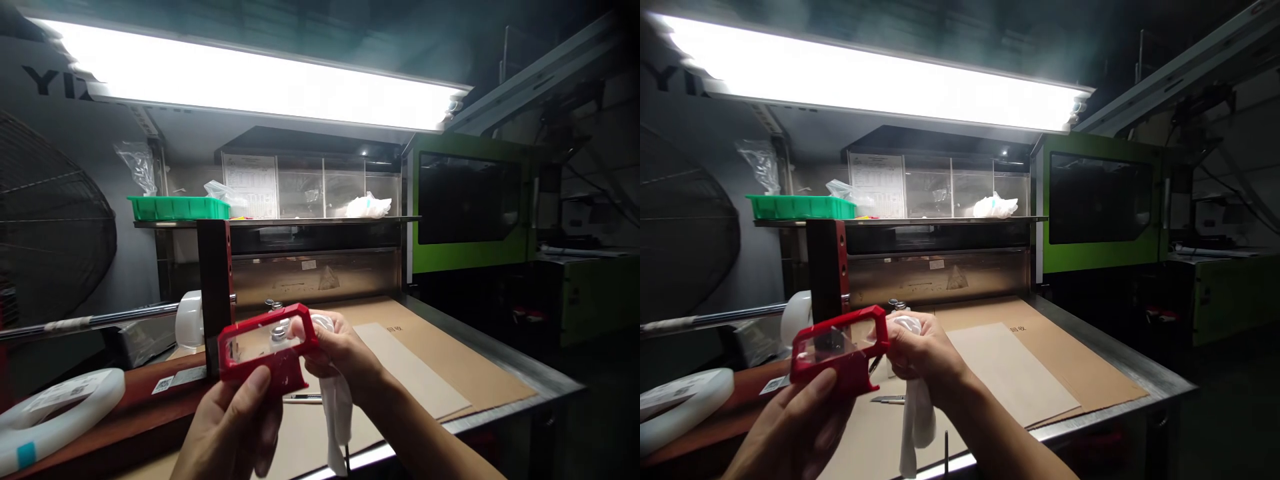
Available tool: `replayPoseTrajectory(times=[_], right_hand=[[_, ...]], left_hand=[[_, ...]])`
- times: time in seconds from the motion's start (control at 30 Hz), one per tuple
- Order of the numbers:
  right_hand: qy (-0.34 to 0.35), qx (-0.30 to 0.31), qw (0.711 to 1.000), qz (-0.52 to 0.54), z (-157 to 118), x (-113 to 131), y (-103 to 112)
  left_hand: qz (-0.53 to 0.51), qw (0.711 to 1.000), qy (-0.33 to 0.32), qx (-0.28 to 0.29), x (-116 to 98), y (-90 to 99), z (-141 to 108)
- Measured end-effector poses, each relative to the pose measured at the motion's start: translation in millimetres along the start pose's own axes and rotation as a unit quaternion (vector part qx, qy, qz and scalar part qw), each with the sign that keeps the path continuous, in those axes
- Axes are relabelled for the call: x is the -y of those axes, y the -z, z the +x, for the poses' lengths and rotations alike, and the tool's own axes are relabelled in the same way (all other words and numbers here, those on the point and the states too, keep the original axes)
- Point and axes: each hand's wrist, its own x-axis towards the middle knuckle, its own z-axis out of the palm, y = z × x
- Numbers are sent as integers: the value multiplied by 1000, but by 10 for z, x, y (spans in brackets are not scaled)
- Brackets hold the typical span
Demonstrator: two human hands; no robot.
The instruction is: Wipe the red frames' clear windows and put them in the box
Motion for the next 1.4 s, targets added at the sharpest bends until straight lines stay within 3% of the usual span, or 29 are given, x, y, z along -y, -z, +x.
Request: replayPoseTrajectory(times=[0.23,0.4,0.67,0.93,1.1,1.4], right_hand=[[79,30,996,34,281,269,-111],[164,36,986,23,432,528,-177],[209,63,976,-1,504,836,-253],[238,52,968,-50,502,1048,-351],[247,30,966,-70,480,1080,-381],[253,44,963,-80,502,1081,-359]], left_hand=[[35,980,-137,143,-496,-274,257],[71,955,-208,198,-805,-449,348],[105,930,-257,242,-1058,-598,391],[100,920,-304,225,-1208,-744,349],[77,921,-318,210,-1201,-774,307],[57,924,-322,197,-1186,-773,301]])
